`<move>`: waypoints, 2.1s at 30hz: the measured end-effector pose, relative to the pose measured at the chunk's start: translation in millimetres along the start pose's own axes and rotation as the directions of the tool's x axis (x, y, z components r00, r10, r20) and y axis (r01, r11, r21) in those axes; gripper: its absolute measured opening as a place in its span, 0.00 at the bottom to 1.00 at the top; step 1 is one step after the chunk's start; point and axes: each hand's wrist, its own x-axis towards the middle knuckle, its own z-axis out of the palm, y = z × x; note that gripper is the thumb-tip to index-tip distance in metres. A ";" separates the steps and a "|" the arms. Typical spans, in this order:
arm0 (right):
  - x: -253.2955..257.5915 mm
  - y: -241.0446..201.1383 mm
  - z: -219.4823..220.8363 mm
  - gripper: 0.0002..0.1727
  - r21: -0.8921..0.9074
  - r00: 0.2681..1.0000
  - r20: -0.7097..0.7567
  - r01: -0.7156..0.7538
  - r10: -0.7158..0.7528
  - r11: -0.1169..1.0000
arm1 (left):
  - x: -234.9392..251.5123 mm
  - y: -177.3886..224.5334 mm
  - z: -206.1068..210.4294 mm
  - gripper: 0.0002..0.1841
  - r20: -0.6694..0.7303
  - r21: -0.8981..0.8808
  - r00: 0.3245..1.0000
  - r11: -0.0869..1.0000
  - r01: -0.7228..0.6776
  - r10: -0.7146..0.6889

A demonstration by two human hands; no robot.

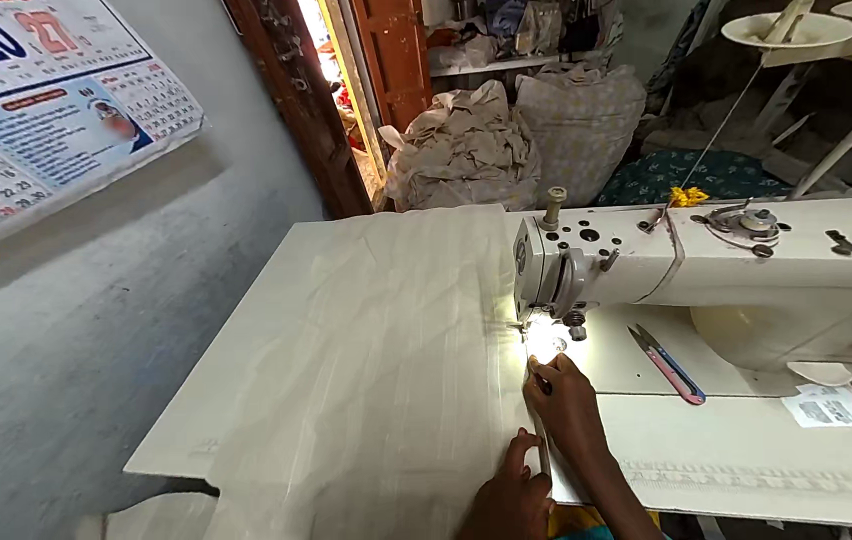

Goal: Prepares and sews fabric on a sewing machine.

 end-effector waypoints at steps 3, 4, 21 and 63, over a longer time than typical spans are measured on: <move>-0.5 -3.8 -0.9 0.07 -0.027 1.000 0.007 -0.008 0.008 1.000 | 0.6 -8.0 -1.6 0.15 0.035 -0.019 0.998 0.999 -0.048 0.049; 2.8 -6.1 -1.3 0.06 -0.028 1.000 0.008 -0.008 0.008 1.000 | 1.1 -9.3 -2.7 0.15 0.051 -0.017 0.997 0.998 -0.057 0.057; -5.2 1.4 -7.4 0.08 -0.045 0.995 0.094 -0.019 0.023 0.999 | 24.2 -22.9 36.9 0.16 -0.406 0.259 0.904 0.966 -0.026 0.133; 26.0 50.9 -1.2 0.06 -0.115 0.812 0.002 0.580 -0.584 0.806 | 126.4 -69.2 -45.8 0.10 -0.315 0.652 0.730 0.697 -0.298 0.607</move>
